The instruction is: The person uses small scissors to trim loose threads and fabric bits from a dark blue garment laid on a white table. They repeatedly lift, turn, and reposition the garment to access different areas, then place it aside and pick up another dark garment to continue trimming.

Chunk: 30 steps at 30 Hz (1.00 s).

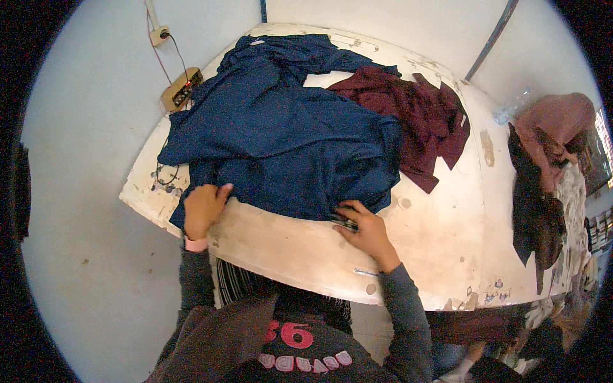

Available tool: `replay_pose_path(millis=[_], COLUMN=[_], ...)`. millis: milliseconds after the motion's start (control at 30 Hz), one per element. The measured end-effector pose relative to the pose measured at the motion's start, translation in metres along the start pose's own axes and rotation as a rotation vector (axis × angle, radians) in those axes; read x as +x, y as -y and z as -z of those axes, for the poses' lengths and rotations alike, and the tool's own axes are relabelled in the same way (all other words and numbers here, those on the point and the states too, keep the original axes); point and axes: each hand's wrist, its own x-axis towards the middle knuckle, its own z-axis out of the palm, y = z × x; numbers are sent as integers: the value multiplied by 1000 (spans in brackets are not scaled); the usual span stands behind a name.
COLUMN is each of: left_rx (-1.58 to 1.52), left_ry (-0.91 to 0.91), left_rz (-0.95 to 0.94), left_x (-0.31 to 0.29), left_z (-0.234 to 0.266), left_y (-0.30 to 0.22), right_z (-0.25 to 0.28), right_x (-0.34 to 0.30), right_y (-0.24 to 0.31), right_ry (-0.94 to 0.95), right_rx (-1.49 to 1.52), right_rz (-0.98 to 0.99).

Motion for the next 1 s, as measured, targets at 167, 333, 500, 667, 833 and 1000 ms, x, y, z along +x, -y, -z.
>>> replay_pose_path(millis=[167, 333, 500, 667, 833, 1000], left_rx=[-104, -1732, -2147, -2275, -2188, -2249], left_ry=[-89, 77, -4, 120, -4, 315], left_rz=[-61, 193, -233, -914, -419, 45], left_x=[-12, -1, 83, 143, 60, -21], left_z=[-43, 12, 104, 170, 130, 18], left_y=[-26, -29, -48, -31, -42, -28], right_z=[-17, 34, 102, 234, 277, 208], right_x=[12, 27, 56, 58, -25, -88], right_y=[8, 57, 9, 10, -39, -83], right_ry=[-18, 28, -185, -1034, -1017, -306], right_rx=[-37, -138, -681, -1084, -1132, -1027], right_rz=[-77, -99, -95, 90, -80, -710])
